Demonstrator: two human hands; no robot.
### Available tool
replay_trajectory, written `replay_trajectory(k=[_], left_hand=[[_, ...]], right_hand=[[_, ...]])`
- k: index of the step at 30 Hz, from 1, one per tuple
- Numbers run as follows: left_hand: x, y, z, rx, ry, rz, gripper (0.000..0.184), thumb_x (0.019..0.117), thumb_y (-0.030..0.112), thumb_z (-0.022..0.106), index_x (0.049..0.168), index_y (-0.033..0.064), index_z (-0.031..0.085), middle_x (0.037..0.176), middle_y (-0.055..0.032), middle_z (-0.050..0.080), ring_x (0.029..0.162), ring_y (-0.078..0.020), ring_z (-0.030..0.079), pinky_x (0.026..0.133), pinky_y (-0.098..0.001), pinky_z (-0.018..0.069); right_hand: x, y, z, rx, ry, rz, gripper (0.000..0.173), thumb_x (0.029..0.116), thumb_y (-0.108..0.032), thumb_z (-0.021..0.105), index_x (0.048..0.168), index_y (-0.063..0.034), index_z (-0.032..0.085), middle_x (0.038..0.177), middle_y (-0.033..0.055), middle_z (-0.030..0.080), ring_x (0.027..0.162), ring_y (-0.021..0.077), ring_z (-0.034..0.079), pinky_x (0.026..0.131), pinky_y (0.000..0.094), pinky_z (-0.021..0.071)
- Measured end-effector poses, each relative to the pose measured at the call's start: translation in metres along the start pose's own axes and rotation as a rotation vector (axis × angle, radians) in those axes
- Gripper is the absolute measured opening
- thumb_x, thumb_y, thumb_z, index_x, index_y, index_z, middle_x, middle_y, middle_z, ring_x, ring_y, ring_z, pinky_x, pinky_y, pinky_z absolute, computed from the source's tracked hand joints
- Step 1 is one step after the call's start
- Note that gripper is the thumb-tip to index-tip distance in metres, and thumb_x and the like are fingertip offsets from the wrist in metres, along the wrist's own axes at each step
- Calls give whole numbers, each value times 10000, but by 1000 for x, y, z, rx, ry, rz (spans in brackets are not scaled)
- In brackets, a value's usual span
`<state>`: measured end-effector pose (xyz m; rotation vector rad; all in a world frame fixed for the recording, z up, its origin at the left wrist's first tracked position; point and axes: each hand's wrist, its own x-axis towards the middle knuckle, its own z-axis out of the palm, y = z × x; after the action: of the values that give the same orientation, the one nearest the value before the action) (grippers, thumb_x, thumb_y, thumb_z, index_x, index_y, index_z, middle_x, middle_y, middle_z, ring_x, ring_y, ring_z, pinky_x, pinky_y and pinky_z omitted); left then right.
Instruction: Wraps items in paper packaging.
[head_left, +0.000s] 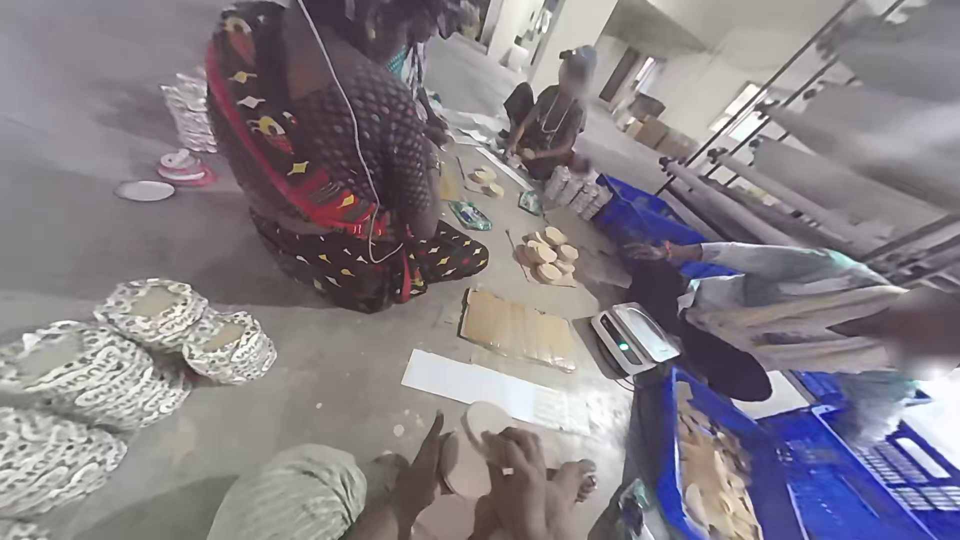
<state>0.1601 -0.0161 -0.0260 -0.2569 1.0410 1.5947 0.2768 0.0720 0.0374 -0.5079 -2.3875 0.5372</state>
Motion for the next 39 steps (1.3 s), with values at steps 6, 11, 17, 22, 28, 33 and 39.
replay_trajectory(k=[6, 11, 17, 22, 28, 33, 39], left_hand=[[5, 1, -7, 221, 94, 11, 482, 1039, 165, 594, 1475, 26, 444, 1261, -244, 621, 1064, -322, 646, 889, -496, 542], [0, -2, -5, 316, -132, 260, 503, 976, 14, 605, 1447, -5, 430, 1288, -172, 603, 1097, -207, 637, 937, -393, 546], [15, 23, -17, 1187, -216, 625, 656, 787, 122, 852, 1358, -41, 572, 1329, -252, 614, 1287, -380, 561, 1137, -504, 412], [45, 5, -20, 1690, -191, 471, 625, 928, 197, 741, 1486, 48, 500, 1503, -208, 515, 1444, -381, 428, 1255, -526, 211], [36, 27, -16, 1433, -86, 473, 552, 812, 72, 812, 1327, -2, 627, 1291, -207, 663, 1312, -376, 549, 1238, -612, 149], [44, 18, -15, 1721, -160, 338, 716, 899, 257, 785, 1513, 65, 470, 1577, -179, 438, 1512, -366, 327, 1241, -650, 63], [33, 38, -15, 1560, -68, 366, 605, 836, 112, 814, 1389, 30, 583, 1350, -192, 636, 1371, -381, 502, 1244, -642, 58]], right_hand=[[-56, 26, 24, 34, -278, -9, 407, 747, -255, 874, 1026, 26, 778, 1181, 221, 716, 1166, 403, 660, 1000, 525, 534], [-41, 44, 30, 678, -88, 767, 708, 789, -64, 781, 1400, 90, 458, 1258, 195, 641, 1123, 173, 652, 969, 325, 550], [-31, 83, 42, 533, -238, 391, 524, 719, -93, 875, 1172, 65, 663, 1073, 147, 729, 972, 155, 704, 904, 338, 575], [-42, 104, 97, 361, -523, 630, 542, 858, -93, 772, 1351, 53, 601, 1242, 239, 690, 1165, 348, 668, 1054, 509, 495], [-39, 112, 80, 539, -242, 349, 442, 717, -78, 871, 1110, 60, 722, 1079, 177, 743, 992, 232, 722, 928, 403, 576], [-39, 118, 96, 489, -441, 431, 509, 770, -90, 846, 1214, 86, 671, 1130, 243, 721, 1057, 335, 708, 972, 497, 548], [-28, 114, 82, 605, -260, 259, 382, 717, -110, 856, 1044, 56, 746, 1048, 177, 745, 997, 247, 710, 920, 406, 567]])
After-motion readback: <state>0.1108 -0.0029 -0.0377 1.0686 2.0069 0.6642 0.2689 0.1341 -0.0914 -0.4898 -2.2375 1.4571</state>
